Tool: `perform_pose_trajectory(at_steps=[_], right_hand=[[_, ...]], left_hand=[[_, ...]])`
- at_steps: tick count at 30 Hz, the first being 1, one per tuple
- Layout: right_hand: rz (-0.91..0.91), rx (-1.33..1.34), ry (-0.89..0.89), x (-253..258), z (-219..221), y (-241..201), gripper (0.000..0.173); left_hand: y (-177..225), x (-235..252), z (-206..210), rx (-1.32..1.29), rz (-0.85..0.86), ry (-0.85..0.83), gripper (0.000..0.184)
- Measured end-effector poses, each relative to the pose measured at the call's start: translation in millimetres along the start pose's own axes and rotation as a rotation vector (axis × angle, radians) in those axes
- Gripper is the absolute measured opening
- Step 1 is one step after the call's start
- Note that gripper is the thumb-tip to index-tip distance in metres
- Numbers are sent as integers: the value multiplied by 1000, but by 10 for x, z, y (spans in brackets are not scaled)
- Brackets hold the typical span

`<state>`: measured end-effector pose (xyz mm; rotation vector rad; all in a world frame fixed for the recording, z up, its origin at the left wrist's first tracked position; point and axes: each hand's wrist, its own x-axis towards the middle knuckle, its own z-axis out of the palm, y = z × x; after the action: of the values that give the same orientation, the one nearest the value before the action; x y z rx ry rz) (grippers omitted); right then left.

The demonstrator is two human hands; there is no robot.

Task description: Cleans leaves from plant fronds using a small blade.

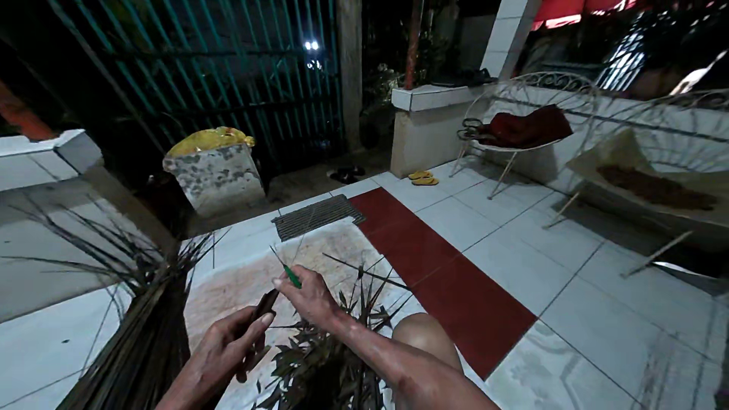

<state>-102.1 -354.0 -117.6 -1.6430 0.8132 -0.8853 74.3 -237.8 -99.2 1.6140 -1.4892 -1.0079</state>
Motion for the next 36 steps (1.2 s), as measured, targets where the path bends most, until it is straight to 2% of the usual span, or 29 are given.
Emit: perform_pose_trajectory(at_steps=[3,5,11,15,21,28,36], right_hand=[[29,-69,43,15,-128,-43,31],[75,-115,35,0,-113,-44,33],[60,-199,-98,-12,13,128,47],[-68,-221,-215,-127,120,144,43],[-84,-264,-310,-219,238,169,43],[-89,-261,-305,-229,228,170,44],[3,-334,-186,-269,288,39,42]], left_hand=[[-11,-14,-36,-79,10,-99,35],[13,-74,-67,-75,-7,-104,33],[-204,68,-229,183,45,105,33],[-266,74,-288,360,30,217,36],[-187,69,-215,610,12,258,33],[-54,27,-132,698,-25,306,29],[6,41,21,780,-2,398,28]])
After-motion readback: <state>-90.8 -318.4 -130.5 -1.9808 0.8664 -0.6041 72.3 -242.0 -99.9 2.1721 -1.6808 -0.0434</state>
